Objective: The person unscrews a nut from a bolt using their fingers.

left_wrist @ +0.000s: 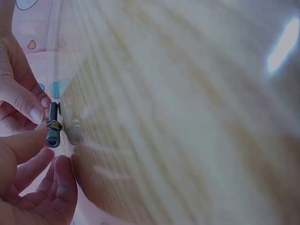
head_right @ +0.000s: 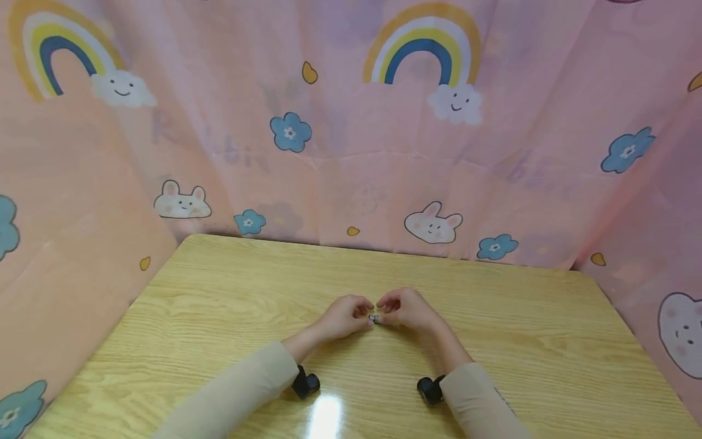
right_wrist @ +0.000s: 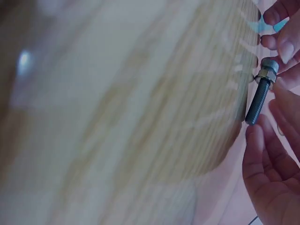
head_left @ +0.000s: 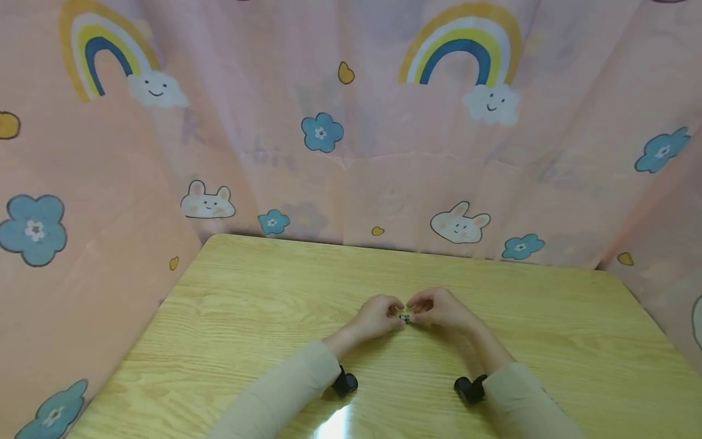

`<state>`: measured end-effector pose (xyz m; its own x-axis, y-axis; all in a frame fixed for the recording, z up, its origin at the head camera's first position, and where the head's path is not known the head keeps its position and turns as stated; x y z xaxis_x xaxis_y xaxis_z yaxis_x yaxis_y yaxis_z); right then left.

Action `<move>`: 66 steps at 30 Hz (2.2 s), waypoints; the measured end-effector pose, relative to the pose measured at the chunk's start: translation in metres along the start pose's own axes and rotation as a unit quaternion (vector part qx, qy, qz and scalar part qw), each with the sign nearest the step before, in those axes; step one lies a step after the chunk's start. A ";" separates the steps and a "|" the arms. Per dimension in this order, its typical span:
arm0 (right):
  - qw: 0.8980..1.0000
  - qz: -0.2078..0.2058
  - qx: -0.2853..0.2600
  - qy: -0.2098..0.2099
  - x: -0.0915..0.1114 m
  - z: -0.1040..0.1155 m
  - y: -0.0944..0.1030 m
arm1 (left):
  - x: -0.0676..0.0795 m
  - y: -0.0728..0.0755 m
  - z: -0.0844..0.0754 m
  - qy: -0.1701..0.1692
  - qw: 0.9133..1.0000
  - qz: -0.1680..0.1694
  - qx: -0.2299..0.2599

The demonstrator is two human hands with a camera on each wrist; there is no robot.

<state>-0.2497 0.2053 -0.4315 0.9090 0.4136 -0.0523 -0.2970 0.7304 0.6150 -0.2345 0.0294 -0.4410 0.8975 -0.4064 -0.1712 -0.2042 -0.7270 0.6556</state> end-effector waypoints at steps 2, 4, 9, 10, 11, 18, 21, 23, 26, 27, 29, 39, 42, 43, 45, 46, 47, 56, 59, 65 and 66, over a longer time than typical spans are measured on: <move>1.000 0.002 -0.006 0.001 -0.003 0.000 -0.001 | -0.002 0.001 0.000 -0.001 1.000 -0.007 -0.003; 1.000 0.001 -0.018 0.003 -0.005 0.001 -0.002 | -0.004 0.001 -0.001 -0.006 1.000 -0.015 -0.006; 0.999 0.026 -0.032 0.017 -0.006 0.003 -0.011 | -0.001 -0.003 0.002 -0.008 1.000 -0.022 -0.014; 0.999 0.031 -0.026 0.017 -0.006 0.003 -0.012 | 0.001 -0.004 0.003 -0.004 1.000 -0.021 -0.014; 0.999 0.035 -0.020 0.016 -0.006 0.003 -0.014 | 0.002 -0.005 0.004 -0.001 1.000 -0.022 -0.013; 1.000 0.028 -0.004 0.012 -0.007 0.006 -0.014 | 0.001 -0.001 0.001 0.009 0.999 -0.034 0.002; 0.999 0.032 -0.005 0.009 -0.008 0.006 -0.012 | -0.001 0.002 0.000 0.008 0.999 -0.038 0.002; 0.999 0.034 -0.003 0.013 -0.009 0.006 -0.010 | -0.002 0.003 0.000 0.007 0.999 -0.044 0.003; 0.999 0.039 -0.017 0.014 -0.008 0.007 -0.009 | -0.002 0.004 0.000 0.015 0.999 -0.050 0.016; 0.999 0.041 -0.026 0.010 -0.008 0.007 -0.008 | -0.002 0.004 0.000 0.018 0.998 -0.051 0.022; 0.998 0.043 -0.042 0.000 -0.005 0.008 -0.006 | -0.001 0.005 -0.002 0.028 0.998 -0.047 0.043; 0.992 0.008 -0.128 0.002 0.008 0.016 0.004 | 0.004 0.014 -0.015 0.059 0.984 -0.037 0.162; 0.988 0.002 -0.154 0.007 0.009 0.023 0.002 | 0.010 0.024 -0.018 0.068 0.979 -0.040 0.190; 0.987 -0.001 -0.163 0.010 0.010 0.026 0.001 | 0.013 0.027 -0.019 0.067 0.978 -0.039 0.196; 0.983 -0.006 -0.181 0.017 0.011 0.033 0.000 | 0.017 0.034 -0.022 0.065 0.975 -0.040 0.208; 0.982 -0.006 -0.189 0.019 0.012 0.037 -0.001 | 0.020 0.036 -0.022 0.061 0.975 -0.042 0.210; 0.980 -0.004 -0.199 0.021 0.013 0.041 -0.002 | 0.022 0.039 -0.023 0.057 0.974 -0.042 0.216; 0.971 -0.004 -0.234 -0.037 0.020 0.072 -0.009 | 0.050 0.074 -0.060 0.044 0.972 -0.061 0.224; 0.964 -0.005 -0.257 -0.059 0.018 0.079 -0.012 | 0.054 0.080 -0.062 0.040 0.976 -0.067 0.204; 0.950 -0.009 -0.299 -0.086 0.019 0.087 -0.016 | 0.052 0.075 -0.045 0.037 0.977 -0.066 0.201; 0.951 -0.011 -0.298 -0.085 0.020 0.087 -0.016 | 0.052 0.075 -0.043 0.034 0.976 -0.064 0.203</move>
<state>-0.2015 0.1546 -0.3733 0.9362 0.3376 0.0980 -0.3439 0.9373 0.0569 -0.1866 -0.0223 -0.3696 0.9471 -0.2700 -0.1737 -0.2144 -0.9345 0.2842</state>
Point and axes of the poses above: each hand's wrist, its own x-axis away from the middle knuckle, its own y-axis out of the back of the hand, z = x × y, the point moved 2 cm from there along -x, towards the middle knuckle, and after that the axes turned 9 degrees about -z, right-handed, at the moved point
